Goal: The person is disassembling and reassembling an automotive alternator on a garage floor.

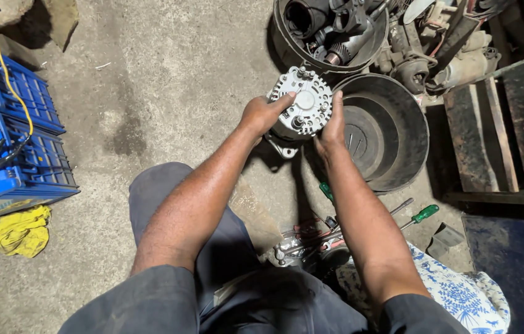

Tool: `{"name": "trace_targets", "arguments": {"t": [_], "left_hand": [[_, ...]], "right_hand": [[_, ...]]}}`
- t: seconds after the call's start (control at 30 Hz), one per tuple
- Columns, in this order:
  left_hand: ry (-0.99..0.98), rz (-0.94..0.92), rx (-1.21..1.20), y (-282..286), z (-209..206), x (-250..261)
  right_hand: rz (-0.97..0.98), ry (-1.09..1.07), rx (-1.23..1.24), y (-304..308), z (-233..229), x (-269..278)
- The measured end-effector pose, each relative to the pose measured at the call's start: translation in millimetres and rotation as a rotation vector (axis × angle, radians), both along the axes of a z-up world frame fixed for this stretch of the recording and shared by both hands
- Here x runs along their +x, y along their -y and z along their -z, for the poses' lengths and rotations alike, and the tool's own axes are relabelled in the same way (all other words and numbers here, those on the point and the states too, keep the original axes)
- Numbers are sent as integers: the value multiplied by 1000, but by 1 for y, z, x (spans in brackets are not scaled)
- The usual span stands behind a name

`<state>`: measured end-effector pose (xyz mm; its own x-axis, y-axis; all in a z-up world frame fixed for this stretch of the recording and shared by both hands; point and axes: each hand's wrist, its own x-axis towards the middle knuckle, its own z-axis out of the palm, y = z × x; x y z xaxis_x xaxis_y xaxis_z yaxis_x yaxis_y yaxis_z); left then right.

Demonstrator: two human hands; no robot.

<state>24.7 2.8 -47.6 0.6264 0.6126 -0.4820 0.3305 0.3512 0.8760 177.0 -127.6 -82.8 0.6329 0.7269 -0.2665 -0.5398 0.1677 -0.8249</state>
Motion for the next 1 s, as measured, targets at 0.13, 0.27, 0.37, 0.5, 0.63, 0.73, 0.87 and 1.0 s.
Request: {"name": "trace_targets", "arguments": {"t": [0.13,0.27,0.37,0.5,0.63,0.73,0.87,1.0], "left_hand": [[-21,6,34,-2,5,2],[-80,30,51,-4,-1,1],[-90,36,41,-4,-1,1],[-97,23,52,-4,-3,0],[-111,27,-72,-1,-15,-2],[-115,21,-72,0,-16,-3],[-119,33,27,-2,-18,-5],[-178,78,138,-3,-10,-3]], "right_hand": [[-2,-32,-15,-2,-3,0],[-1,-21,-40,-2,-8,1],[1,-24,-54,-2,-9,0],[-26,-23,-57,-1,-11,1],[-31,-47,-140,-1,-14,4],[-90,-11,-110,0,-8,8],[-101,-32,-107,-2,-7,9],[-120,-32,-93,0,-1,12]]}}
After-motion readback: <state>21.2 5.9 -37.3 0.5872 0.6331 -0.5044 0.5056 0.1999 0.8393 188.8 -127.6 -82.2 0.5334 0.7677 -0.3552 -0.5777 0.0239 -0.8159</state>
